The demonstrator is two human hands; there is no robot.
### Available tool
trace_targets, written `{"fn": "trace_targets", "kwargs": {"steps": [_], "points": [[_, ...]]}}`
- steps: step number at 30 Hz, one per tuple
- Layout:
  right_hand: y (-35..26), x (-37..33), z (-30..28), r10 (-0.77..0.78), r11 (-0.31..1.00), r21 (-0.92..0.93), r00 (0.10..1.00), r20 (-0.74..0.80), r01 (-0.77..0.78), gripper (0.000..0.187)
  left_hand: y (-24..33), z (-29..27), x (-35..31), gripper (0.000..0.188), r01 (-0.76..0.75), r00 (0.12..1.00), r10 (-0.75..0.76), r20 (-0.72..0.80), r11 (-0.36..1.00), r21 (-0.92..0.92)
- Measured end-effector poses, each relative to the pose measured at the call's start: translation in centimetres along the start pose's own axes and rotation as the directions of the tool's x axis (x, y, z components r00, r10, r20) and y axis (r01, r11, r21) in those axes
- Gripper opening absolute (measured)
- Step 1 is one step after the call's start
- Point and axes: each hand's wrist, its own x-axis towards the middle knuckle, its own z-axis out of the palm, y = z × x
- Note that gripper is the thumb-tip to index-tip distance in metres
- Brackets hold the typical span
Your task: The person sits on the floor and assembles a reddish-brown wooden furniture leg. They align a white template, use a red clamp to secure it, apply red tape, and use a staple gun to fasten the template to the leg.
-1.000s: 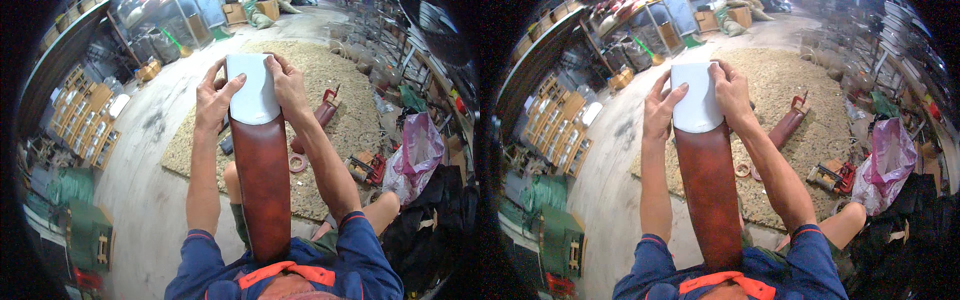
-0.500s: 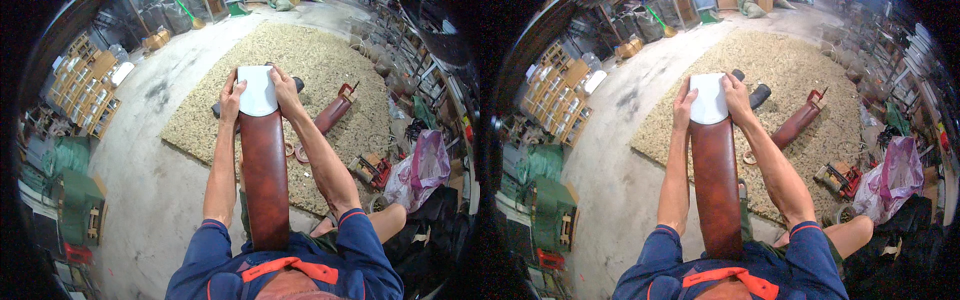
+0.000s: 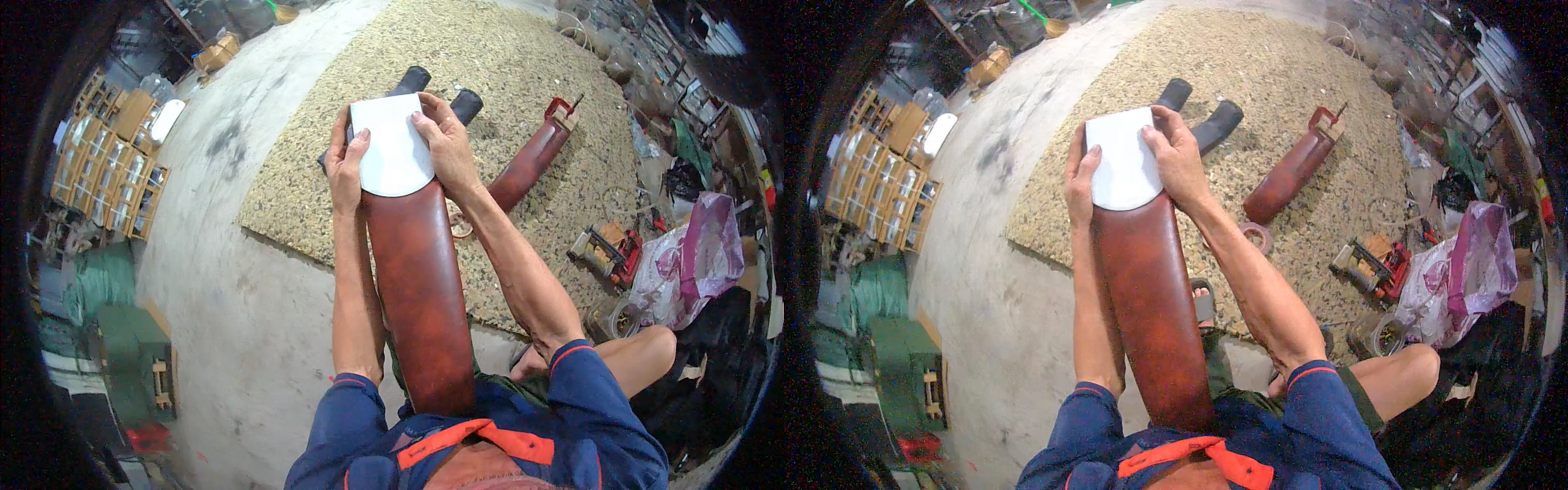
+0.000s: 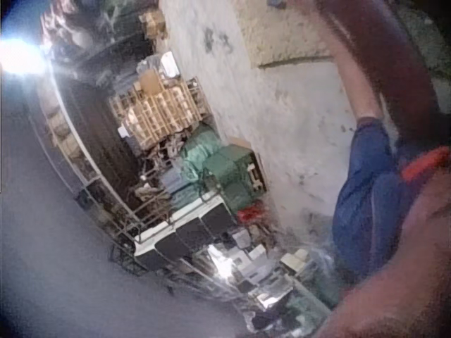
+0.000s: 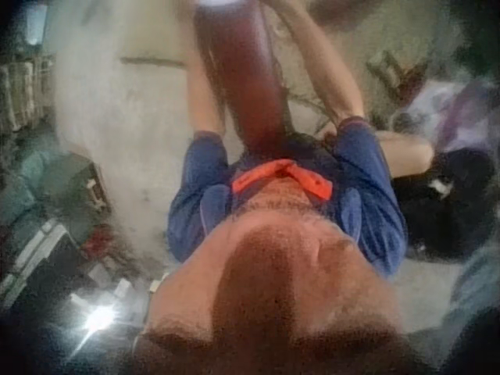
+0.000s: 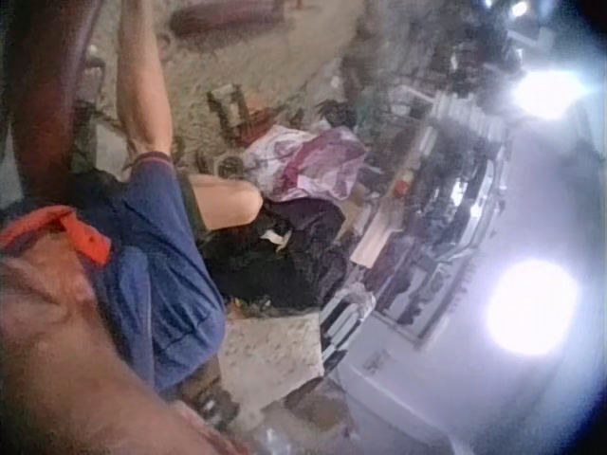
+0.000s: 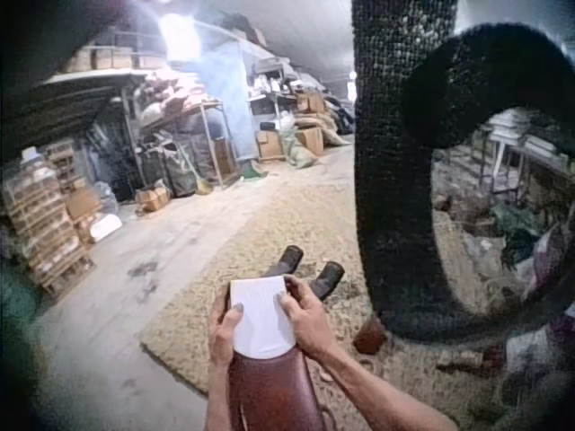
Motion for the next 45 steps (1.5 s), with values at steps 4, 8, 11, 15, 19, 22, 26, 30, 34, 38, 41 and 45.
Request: {"fn": "trace_targets", "kwargs": {"steps": [4, 8, 11, 15, 19, 22, 26, 30, 34, 38, 41, 45], "points": [[0.1, 0.1, -0.7, -0.026, 1.0, -0.015, 1.0, 0.005, 0.026, 0.051, 0.0, 0.8, 0.0, 0.056, 0.032, 0.999, -0.032, 0.01, 0.999, -0.007], [-0.2, 0.0, -1.3, -0.026, 0.999, -0.021, 1.0, -0.01, 0.026, 0.055, -0.4, 1.3, 0.0, 0.056, 0.026, 0.999, -0.026, 0.023, 1.0, -0.01], [-0.6, -0.2, -1.5, -0.01, 1.0, -0.01, 0.999, -0.035, 0.01, 0.056, -0.8, 1.5, 0.2, 0.054, 0.02, 0.999, -0.02, 0.029, 1.0, -0.013], [-1.0, -0.6, -1.6, -0.036, 0.999, -0.028, 0.997, -0.069, 0.034, 0.057, -1.1, 1.8, 0.0, 0.051, -0.005, 1.0, 0.005, 0.01, 1.0, 0.015], [-1.1, -0.9, -1.5, -0.059, 0.996, 0.059, 0.995, -0.076, 0.063, 0.056, -0.7, 2.2, -0.4, 0.048, 0.041, 0.999, -0.041, -0.023, 0.999, -0.005], [-1.3, -1.0, -1.4, -0.044, 0.997, 0.063, 0.996, -0.072, 0.048, 0.053, -0.3, 2.1, -0.1, 0.047, 0.015, 1.0, -0.013, -0.02, 0.995, 0.094], [-1.9, -1.3, -1.4, -0.065, 0.996, 0.052, 0.996, -0.06, 0.068, 0.049, -0.4, 1.7, -0.3, 0.047, 0.022, 0.999, -0.018, -0.032, 0.988, 0.154], [-2.2, -1.7, -1.4, 0.003, 0.995, 0.102, 0.996, -0.087, 0.006, 0.049, -0.7, 1.5, -0.1, 0.047, 0.002, 1.0, -0.002, 0.009, 0.998, 0.069], [-2.0, -1.6, -1.5, 0.04, 0.986, 0.165, 0.996, -0.079, -0.027, 0.047, -0.6, 1.8, -0.4, 0.046, 0.021, 1.0, -0.02, -0.012, 0.996, 0.091], [-1.6, -2.0, -1.5, 0.069, 0.976, 0.21, 0.996, -0.055, -0.056, 0.046, 0.2, 2.0, -0.6, 0.046, 0.036, 0.999, -0.035, -0.008, 0.996, 0.077], [-1.5, -1.9, -1.6, 0.073, 0.973, 0.22, 0.996, -0.044, -0.062, 0.047, 0.7, 2.0, -0.7, 0.047, 0.02, 1.0, -0.022, 0.015, 0.993, 0.112], [-1.4, -1.9, -2.4, 0.115, 0.932, 0.341, 0.993, 0.039, -0.121, 0.05, 1.0, 1.8, -0.9, 0.047, 0.026, 0.999, -0.029, 0.02, 0.991, 0.132]]}}
